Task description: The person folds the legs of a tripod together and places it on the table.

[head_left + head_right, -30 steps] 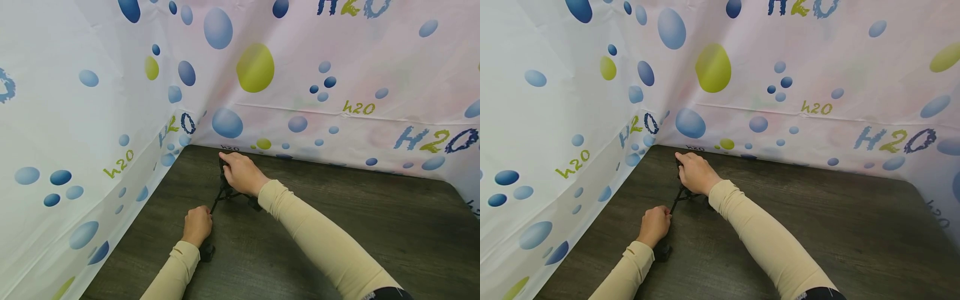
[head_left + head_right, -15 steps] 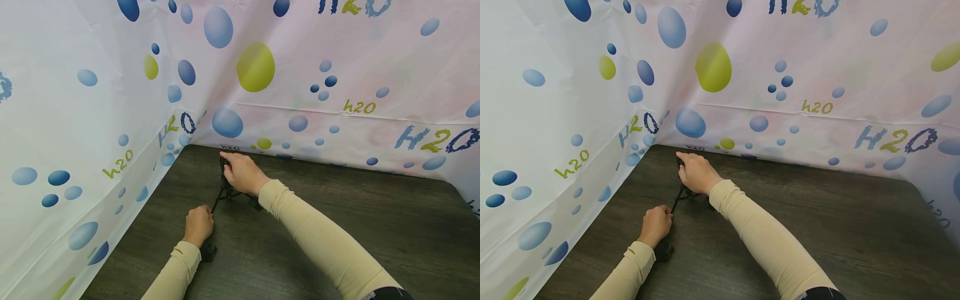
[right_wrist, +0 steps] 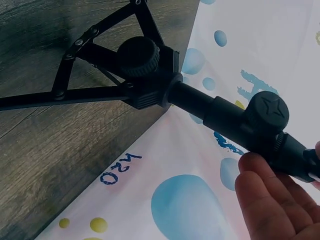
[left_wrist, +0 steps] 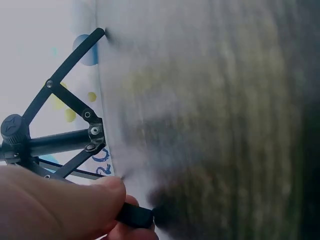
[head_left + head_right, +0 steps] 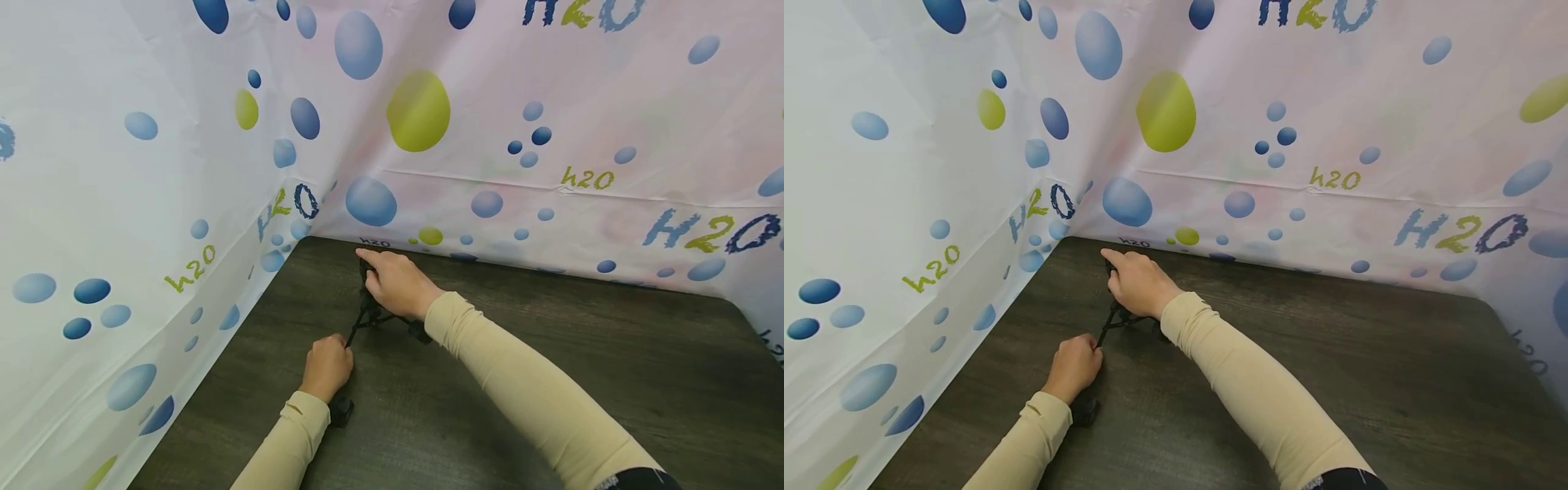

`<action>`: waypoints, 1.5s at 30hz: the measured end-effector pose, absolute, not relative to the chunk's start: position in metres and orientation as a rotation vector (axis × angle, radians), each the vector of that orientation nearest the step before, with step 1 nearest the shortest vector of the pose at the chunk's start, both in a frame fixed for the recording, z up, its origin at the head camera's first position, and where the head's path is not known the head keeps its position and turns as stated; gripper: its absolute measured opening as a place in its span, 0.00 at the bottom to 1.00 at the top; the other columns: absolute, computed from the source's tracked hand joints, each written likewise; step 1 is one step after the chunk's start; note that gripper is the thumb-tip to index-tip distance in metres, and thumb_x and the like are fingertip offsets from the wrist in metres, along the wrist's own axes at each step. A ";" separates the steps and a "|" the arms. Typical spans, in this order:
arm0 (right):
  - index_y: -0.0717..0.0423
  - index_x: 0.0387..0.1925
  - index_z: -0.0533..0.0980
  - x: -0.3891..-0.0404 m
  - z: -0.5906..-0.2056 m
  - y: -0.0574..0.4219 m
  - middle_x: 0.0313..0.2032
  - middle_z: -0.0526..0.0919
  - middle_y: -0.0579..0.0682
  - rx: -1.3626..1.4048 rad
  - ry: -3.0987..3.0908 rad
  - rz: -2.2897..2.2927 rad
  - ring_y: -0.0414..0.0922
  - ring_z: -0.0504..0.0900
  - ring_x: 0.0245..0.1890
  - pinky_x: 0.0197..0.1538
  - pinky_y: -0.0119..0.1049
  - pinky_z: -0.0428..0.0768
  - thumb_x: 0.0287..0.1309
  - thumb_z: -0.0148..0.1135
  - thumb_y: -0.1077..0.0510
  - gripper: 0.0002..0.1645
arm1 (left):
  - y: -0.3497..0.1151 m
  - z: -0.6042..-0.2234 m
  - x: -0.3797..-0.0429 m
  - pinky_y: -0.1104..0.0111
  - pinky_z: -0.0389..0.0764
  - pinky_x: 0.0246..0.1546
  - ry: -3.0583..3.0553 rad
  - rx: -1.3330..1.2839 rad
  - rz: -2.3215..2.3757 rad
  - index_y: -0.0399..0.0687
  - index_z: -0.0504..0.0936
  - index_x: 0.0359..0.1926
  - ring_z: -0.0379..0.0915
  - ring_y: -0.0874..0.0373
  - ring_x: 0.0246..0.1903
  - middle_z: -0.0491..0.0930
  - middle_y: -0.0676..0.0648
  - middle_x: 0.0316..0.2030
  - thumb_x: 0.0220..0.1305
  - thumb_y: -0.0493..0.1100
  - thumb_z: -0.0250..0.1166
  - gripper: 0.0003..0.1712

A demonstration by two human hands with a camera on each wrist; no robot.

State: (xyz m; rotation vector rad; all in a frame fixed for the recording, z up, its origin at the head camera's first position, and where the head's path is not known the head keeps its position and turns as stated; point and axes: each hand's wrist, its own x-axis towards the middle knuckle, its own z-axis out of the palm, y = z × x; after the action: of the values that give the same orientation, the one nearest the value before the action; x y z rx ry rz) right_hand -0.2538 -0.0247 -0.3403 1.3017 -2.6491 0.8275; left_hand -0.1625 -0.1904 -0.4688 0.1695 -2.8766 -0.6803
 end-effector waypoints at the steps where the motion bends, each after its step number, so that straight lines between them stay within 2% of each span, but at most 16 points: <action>1: 0.63 0.72 0.63 -0.254 -0.341 -0.025 0.25 0.70 0.48 1.306 -2.645 0.819 0.42 0.64 0.19 0.28 0.36 0.65 0.73 0.45 0.64 0.28 | -0.190 -0.469 -0.163 0.54 0.78 0.23 -2.880 0.159 -0.663 0.38 0.80 0.24 0.76 0.47 0.21 0.77 0.43 0.21 0.63 0.33 0.66 0.09; 5: 0.64 0.72 0.62 -0.254 -0.342 -0.025 0.25 0.70 0.48 1.313 -2.653 0.819 0.42 0.64 0.20 0.28 0.36 0.66 0.74 0.44 0.64 0.28 | -0.190 -0.469 -0.163 0.52 0.80 0.27 -2.893 0.127 -0.622 0.36 0.83 0.28 0.80 0.43 0.25 0.80 0.41 0.23 0.64 0.35 0.68 0.08; 20: 0.65 0.71 0.64 -0.254 -0.345 -0.026 0.21 0.69 0.47 1.293 -2.628 0.859 0.39 0.59 0.14 0.23 0.33 0.62 0.72 0.45 0.65 0.28 | -0.191 -0.472 -0.164 0.54 0.79 0.26 -2.860 0.115 -0.599 0.38 0.85 0.28 0.79 0.45 0.25 0.81 0.42 0.24 0.64 0.36 0.68 0.08; 37: 0.65 0.72 0.63 -0.252 -0.344 -0.027 0.21 0.69 0.47 1.271 -2.623 0.870 0.38 0.59 0.12 0.22 0.32 0.62 0.72 0.45 0.64 0.29 | -0.190 -0.474 -0.164 0.49 0.82 0.37 -2.842 0.137 -0.639 0.36 0.88 0.37 0.83 0.41 0.35 0.86 0.39 0.34 0.65 0.37 0.68 0.07; 45: 0.64 0.72 0.62 -0.251 -0.345 -0.027 0.21 0.69 0.48 1.259 -2.626 0.885 0.38 0.57 0.12 0.21 0.32 0.61 0.72 0.44 0.65 0.29 | -0.189 -0.473 -0.166 0.49 0.81 0.38 -2.840 0.169 -0.648 0.35 0.88 0.38 0.83 0.41 0.35 0.86 0.39 0.34 0.65 0.37 0.68 0.07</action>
State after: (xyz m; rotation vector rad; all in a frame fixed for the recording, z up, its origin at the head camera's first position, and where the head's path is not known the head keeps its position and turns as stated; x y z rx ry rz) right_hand -0.2509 -0.0272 -0.3447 1.2594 -2.6258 0.8847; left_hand -0.1659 -0.1889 -0.4729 0.1694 -2.8398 -0.6475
